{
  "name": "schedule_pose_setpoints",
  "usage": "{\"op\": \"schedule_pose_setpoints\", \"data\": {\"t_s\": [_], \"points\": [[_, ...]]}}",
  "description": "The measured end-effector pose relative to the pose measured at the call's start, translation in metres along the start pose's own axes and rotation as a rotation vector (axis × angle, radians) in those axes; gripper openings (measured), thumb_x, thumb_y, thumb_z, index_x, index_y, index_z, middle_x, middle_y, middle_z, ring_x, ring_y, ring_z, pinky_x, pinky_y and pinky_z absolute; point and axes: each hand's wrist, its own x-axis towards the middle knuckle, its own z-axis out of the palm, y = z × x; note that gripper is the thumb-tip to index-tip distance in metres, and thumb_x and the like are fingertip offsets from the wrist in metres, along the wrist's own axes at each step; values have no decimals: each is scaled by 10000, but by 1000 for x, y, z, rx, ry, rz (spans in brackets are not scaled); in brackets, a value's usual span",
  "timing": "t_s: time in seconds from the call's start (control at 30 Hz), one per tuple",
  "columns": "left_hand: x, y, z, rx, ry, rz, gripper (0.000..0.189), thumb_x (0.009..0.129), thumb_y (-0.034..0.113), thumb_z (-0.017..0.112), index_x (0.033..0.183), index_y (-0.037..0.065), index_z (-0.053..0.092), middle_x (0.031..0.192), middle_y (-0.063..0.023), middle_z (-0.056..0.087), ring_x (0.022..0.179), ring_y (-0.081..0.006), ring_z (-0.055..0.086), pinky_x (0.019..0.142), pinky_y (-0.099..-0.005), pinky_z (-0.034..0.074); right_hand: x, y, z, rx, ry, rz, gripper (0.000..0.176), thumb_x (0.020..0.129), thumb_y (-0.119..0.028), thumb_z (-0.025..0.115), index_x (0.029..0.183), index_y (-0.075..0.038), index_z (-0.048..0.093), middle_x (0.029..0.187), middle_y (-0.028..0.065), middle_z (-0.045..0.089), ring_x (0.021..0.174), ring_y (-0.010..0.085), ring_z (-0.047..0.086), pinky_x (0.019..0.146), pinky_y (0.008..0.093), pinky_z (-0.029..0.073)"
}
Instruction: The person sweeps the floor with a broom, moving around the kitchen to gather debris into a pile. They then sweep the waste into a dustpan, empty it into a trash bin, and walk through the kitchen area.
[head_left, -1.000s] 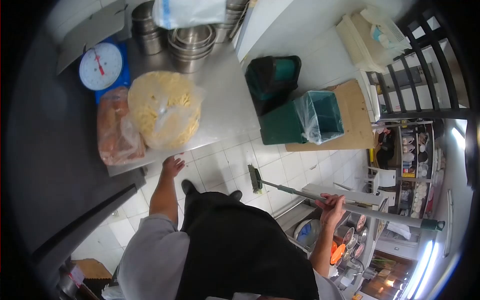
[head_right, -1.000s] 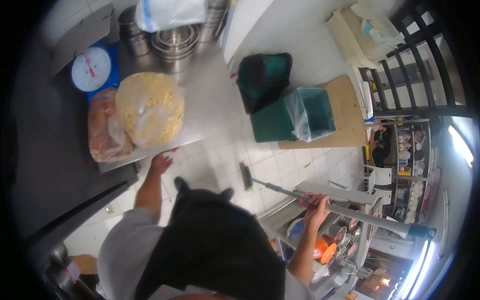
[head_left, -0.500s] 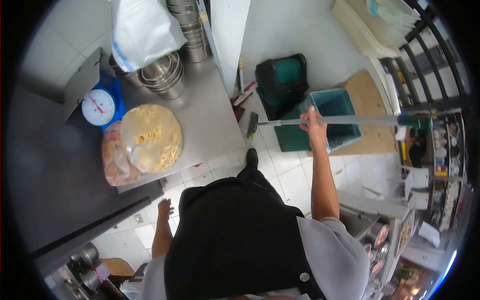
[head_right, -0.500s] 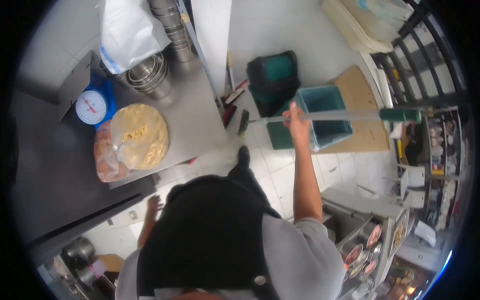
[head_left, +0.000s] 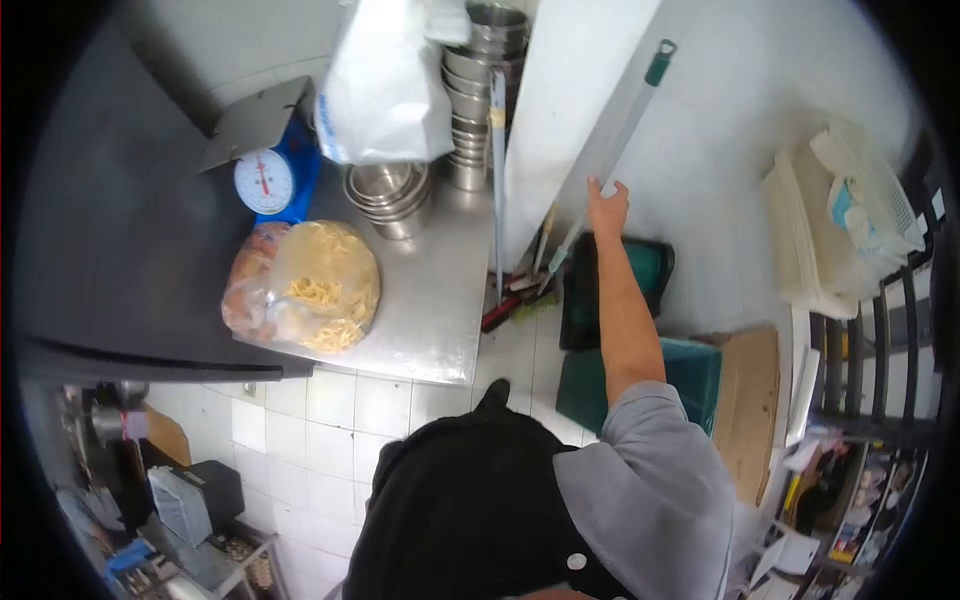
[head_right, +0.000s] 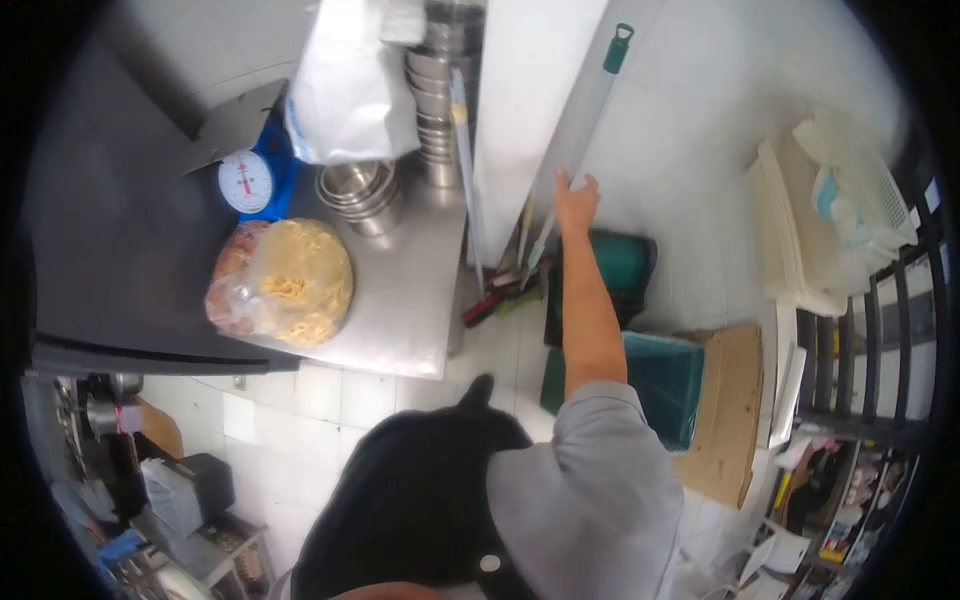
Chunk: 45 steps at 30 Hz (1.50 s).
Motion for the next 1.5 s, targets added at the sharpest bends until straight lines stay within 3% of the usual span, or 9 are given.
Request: {"op": "schedule_pose_setpoints", "data": {"t_s": [0.37, 0.43, 0.47, 0.5, 0.7, 0.77, 1.17, 1.4, 1.5], "points": [[-59, -15, 69, -293, 201, -94, 328, 954, 271, 672, 1169, 27, 716, 971, -157, 753, 902, -338, 725, 790, -427, 582, -147, 128, 10, -51, -239, -226, 611, 942, -427, 755, 1358, 2, 631, 1268, 252, 695, 1209, 394, 661, 999, 453, 519], [-90, -24, 74, -694, 279, -237, 493, 943, 301, 699, 1276, -62, 670, 1084, -195, 767, 985, -303, 737, 867, -387, 581, -223, 201, 1, -333, -610, -96, 562, 964, -429, 713, 1315, 4, 643, 1283, 245, 685, 1246, 399, 637, 1027, 485, 528], [-104, -31, 79, -822, 301, -308, 580, 939, 316, 711, 1327, -109, 638, 1140, -215, 769, 1029, -285, 739, 907, -366, 577, -230, 328, 44, -835, -1000, -636, 556, 962, -448, 698, 1303, -12, 649, 1252, 204, 702, 1247, 377, 634, 1010, 497, 549], [-123, -36, 84, -809, 266, -386, 670, 937, 330, 718, 1374, -161, 588, 1198, -237, 759, 1079, -264, 735, 951, -345, 567, -297, 305, -4, -446, -1198, -1, 475, 974, -423, 681, 1240, -30, 685, 1191, 157, 723, 1229, 342, 640, 996, 504, 559], [-284, -13, 63, -1247, 155, -1006, 539, 978, 277, 679, 1435, -1, 613, 1174, -204, 751, 1021, -321, 764, 831, -415, 628, -484, 258, -30, -963, -1869, -135, 477, 898, -429, 738, 1161, -32, 741, 1108, 141, 760, 1078, 345, 711, 915, 479, 574], [-320, -98, 191, -112, -35, -423, 462, 998, 263, 661, 1415, 67, 637, 1149, -166, 745, 872, -302, 785, 624, -436, 631, -513, 224, -14, -924, -1864, -218, 474, 898, -422, 738, 1164, -29, 739, 1111, 145, 759, 1071, 345, 713, 910, 476, 574], [-405, -35, 247, -1679, 657, -1460, 538, 955, 263, 717, 1393, -39, 633, 1088, -210, 752, 741, -242, 756, 574, -398, 585, -657, 38, 112, -615, -1855, -490, 462, 896, -375, 737, 1177, -8, 726, 1132, 167, 754, 1031, 342, 723, 879, 455, 577], [-387, 65, 285, -855, -36, -944, 349, 929, 202, 653, 1251, 113, 755, 1275, -176, 734, 1163, -405, 681, 996, -469, 550, -704, 10, 179, -1006, -2013, -635, 456, 895, -348, 737, 1185, 4, 718, 1143, 180, 751, 1008, 341, 729, 861, 443, 578], [-387, 137, 246, -1545, 66, -751, 331, 919, 278, 681, 1166, 82, 782, 1248, -202, 734, 1162, -428, 673, 1009, -482, 528, -730, -20, 223, -1256, -2093, -771, 453, 895, -336, 737, 1189, 9, 715, 1148, 185, 750, 998, 340, 732, 853, 438, 579]]}}
